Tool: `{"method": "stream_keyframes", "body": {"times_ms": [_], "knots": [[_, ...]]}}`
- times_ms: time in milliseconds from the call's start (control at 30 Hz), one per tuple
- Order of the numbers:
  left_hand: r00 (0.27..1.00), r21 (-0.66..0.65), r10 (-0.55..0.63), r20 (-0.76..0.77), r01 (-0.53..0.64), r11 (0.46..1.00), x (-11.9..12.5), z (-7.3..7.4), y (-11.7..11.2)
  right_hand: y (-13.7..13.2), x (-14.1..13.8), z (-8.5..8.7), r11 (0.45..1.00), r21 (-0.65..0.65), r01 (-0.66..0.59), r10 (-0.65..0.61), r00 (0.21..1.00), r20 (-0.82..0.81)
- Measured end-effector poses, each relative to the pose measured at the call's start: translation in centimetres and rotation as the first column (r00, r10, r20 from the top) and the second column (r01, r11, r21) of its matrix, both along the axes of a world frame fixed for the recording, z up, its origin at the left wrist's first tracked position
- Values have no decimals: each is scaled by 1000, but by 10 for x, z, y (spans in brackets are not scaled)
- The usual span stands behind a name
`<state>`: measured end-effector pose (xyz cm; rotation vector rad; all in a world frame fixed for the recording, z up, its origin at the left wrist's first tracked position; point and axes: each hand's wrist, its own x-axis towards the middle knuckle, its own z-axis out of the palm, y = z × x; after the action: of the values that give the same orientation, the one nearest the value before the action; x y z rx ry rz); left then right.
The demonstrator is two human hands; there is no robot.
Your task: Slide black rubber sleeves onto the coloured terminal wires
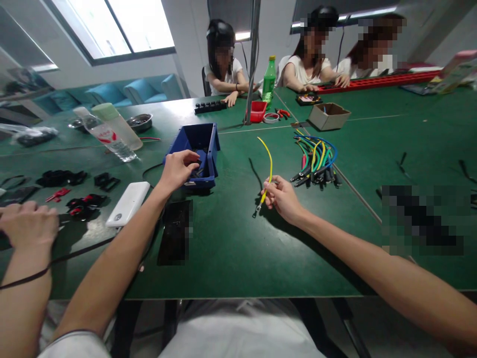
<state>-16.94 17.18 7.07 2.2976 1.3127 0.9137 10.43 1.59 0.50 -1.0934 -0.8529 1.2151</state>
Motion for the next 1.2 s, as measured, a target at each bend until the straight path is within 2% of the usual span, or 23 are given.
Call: {"method": "stream_keyframes", "body": {"times_ms": [67,167,333,533,700,800,900,967,1033,1133,1200], "knots": [[1000,5,-15,-5,16,1000,-1,-3,-3,0,0,0,1000,2,0,0,1000,-2],[993,19,-49,-105,51,998,0,-7,-4,0,0,1,1000,2,-2,2,1000,-13],[973,18,-50,-224,56,998,5,-10,5,1,0,2,1000,-8,7,-8,1000,-16],[981,-33,-42,-189,36,999,7,-14,12,1,-1,4,1000,-20,18,-19,1000,-24],[989,-27,-27,-144,23,999,6,-16,13,3,0,3,1000,-23,12,-12,1000,-16],[998,-42,-3,-66,0,999,3,-15,10,3,0,2,1000,-10,8,-8,1000,-25],[994,-57,73,86,-69,996,0,-9,-6,3,1,1,1000,9,9,-9,999,-36],[973,-31,124,196,-120,992,2,-3,-26,2,1,1,1000,24,6,-5,999,-40],[951,-26,121,283,-119,993,10,1,-52,1,0,0,999,46,5,-3,999,-42],[928,-165,39,371,25,986,29,-4,-95,0,0,-1,996,76,46,-44,999,-31],[911,-328,-13,413,162,931,41,-17,-118,-2,-1,1,990,96,99,-97,995,-17]]}}
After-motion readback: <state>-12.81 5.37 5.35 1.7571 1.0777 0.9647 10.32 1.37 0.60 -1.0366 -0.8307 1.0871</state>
